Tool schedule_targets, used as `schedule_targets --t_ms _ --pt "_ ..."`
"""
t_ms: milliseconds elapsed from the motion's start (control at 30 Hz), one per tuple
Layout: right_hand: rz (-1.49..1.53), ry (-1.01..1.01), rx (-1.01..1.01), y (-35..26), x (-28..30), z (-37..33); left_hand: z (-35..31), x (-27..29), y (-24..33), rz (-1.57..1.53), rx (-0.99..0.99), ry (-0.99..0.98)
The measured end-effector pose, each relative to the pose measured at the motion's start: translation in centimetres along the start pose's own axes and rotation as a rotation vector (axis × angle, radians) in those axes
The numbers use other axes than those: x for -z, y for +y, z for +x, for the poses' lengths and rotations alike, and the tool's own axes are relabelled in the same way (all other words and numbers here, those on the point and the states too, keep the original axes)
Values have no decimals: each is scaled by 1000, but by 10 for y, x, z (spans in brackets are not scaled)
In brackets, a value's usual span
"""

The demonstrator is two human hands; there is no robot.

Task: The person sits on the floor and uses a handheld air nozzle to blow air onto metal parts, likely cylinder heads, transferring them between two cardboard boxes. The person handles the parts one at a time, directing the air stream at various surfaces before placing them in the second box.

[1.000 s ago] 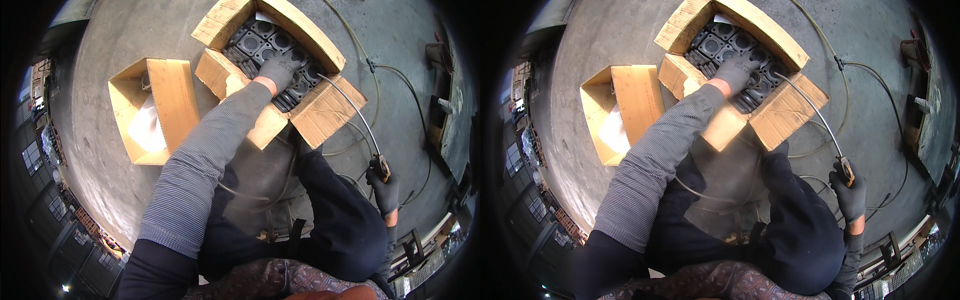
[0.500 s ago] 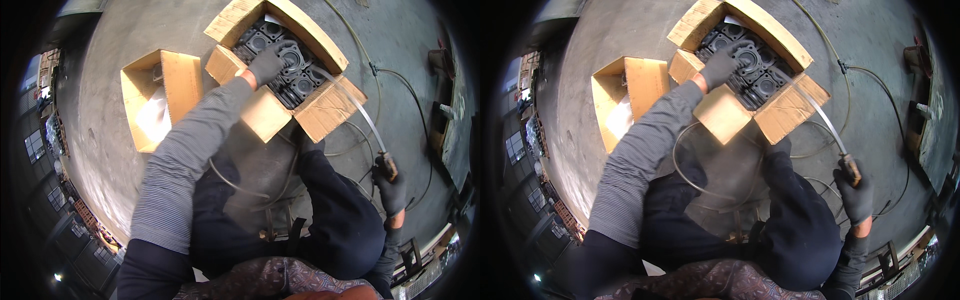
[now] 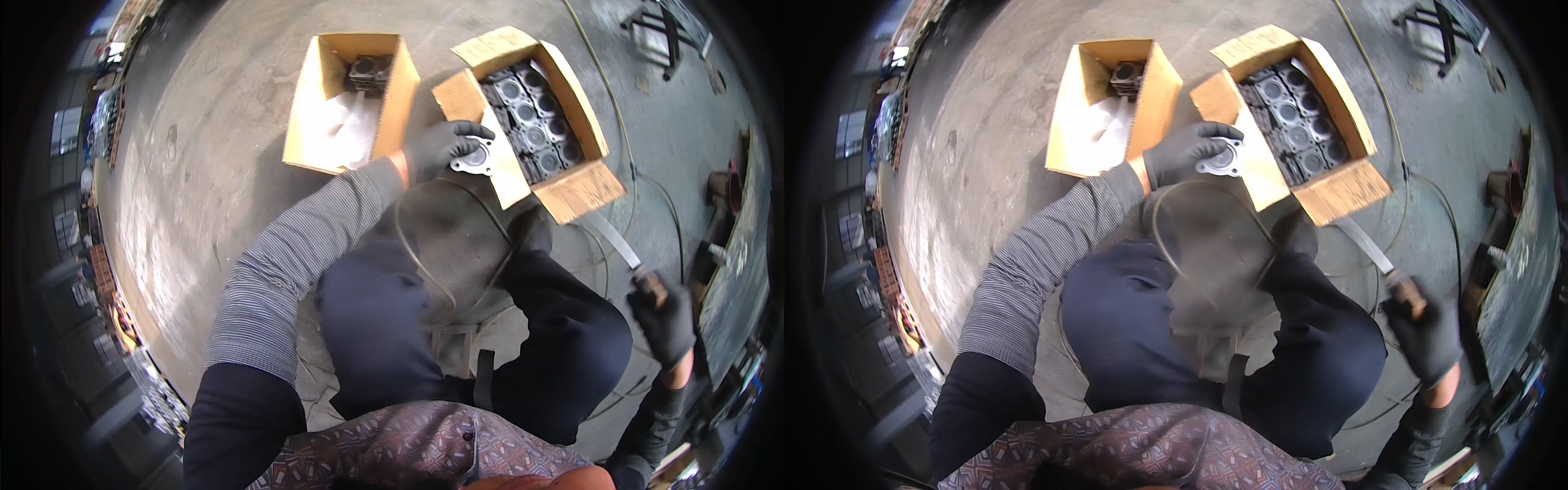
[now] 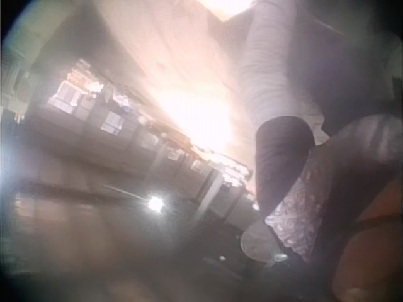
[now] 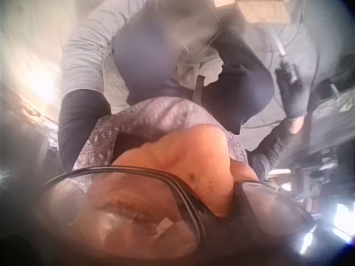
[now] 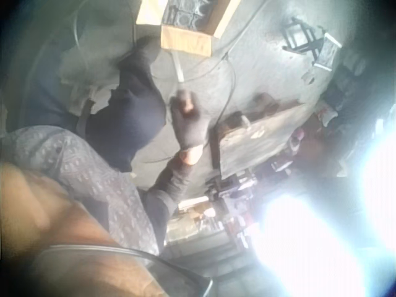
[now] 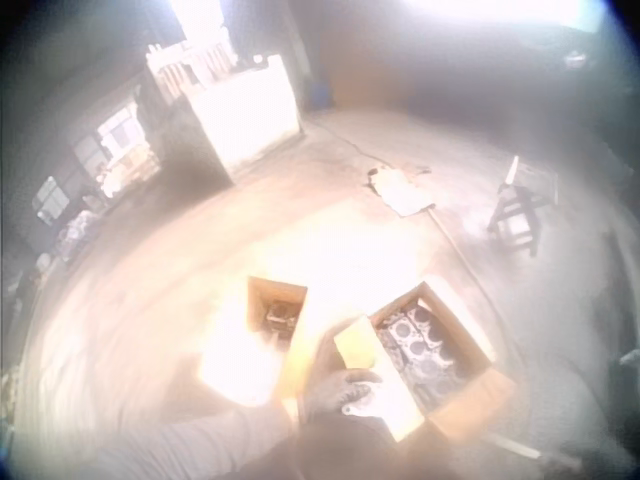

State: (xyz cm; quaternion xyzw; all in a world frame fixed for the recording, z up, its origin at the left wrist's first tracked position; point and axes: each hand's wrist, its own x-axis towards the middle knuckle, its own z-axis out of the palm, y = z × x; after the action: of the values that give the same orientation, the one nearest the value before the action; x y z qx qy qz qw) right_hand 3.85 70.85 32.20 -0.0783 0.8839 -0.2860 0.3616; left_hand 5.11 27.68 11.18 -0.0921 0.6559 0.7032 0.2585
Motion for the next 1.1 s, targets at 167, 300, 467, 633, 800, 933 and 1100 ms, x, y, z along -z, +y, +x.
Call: schedule_targets --t_ms 167,300,467,633,800,933,1100 --pt "23 -73 -35 -16 6 10 -60 23 -7 56 -114 193" --pt "353 177 87 11 5 50 -110 80 -6 -256 -188 385" --pt "408 187 58 32 -27 87 -112 194 -20 137 -133 759" --pt "460 226 12 1 -64 106 -36 249 -80 499 83 723" --pt "418 226 -78 -17 -77 120 42 250 -137 479 302 734" --pt "361 213 -120 -18 -80 134 71 241 -155 438 370 875" --pt "369 237 -110 -21 -87 146 72 212 -140 184 223 1175"
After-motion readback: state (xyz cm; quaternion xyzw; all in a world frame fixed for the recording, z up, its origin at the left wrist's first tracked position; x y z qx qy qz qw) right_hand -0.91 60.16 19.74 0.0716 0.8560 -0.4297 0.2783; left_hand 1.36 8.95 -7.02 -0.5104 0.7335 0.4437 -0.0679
